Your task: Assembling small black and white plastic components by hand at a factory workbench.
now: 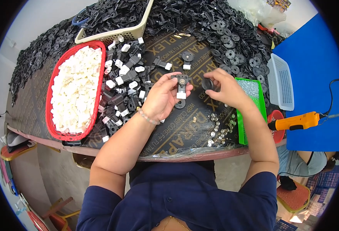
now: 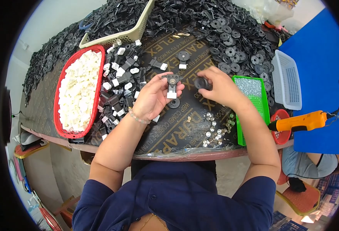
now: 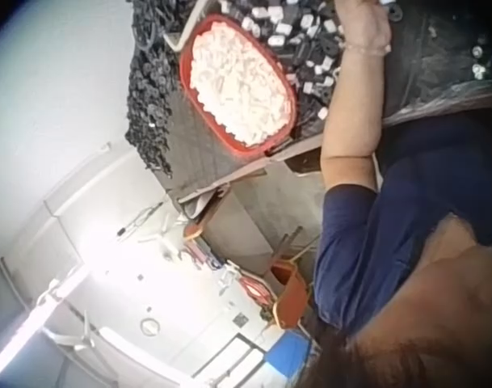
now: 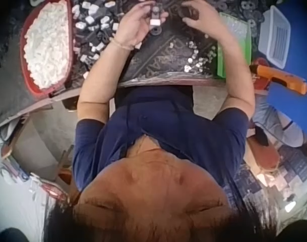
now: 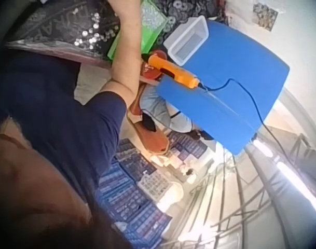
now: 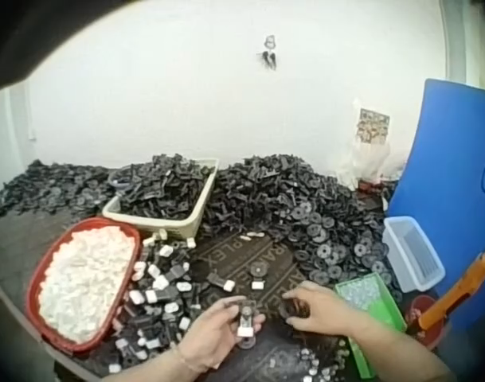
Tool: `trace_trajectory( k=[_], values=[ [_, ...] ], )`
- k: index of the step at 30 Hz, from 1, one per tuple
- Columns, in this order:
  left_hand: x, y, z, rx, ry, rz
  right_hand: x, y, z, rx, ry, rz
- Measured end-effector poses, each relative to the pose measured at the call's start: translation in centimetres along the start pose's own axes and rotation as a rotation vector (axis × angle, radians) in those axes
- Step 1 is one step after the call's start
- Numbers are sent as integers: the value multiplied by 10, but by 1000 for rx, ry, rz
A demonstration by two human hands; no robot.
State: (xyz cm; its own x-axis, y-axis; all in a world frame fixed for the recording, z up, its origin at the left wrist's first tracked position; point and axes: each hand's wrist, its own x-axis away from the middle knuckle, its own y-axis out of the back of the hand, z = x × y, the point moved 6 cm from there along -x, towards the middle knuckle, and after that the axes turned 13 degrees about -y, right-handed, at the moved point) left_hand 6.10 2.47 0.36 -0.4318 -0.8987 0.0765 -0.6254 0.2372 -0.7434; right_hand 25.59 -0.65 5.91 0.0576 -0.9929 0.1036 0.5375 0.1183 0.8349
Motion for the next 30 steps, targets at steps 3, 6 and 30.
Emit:
trace_trajectory(
  k=[3,6,30],
  values=[
    [1,0,4,3,10,10,1,1,37,-185,93,-80],
    [3,0,5,9,4,34,-1,-1,67,-227,219,-94],
    [3,-4,4,8,-13,109,-8,2,77,-18,266,15]
  ],
)
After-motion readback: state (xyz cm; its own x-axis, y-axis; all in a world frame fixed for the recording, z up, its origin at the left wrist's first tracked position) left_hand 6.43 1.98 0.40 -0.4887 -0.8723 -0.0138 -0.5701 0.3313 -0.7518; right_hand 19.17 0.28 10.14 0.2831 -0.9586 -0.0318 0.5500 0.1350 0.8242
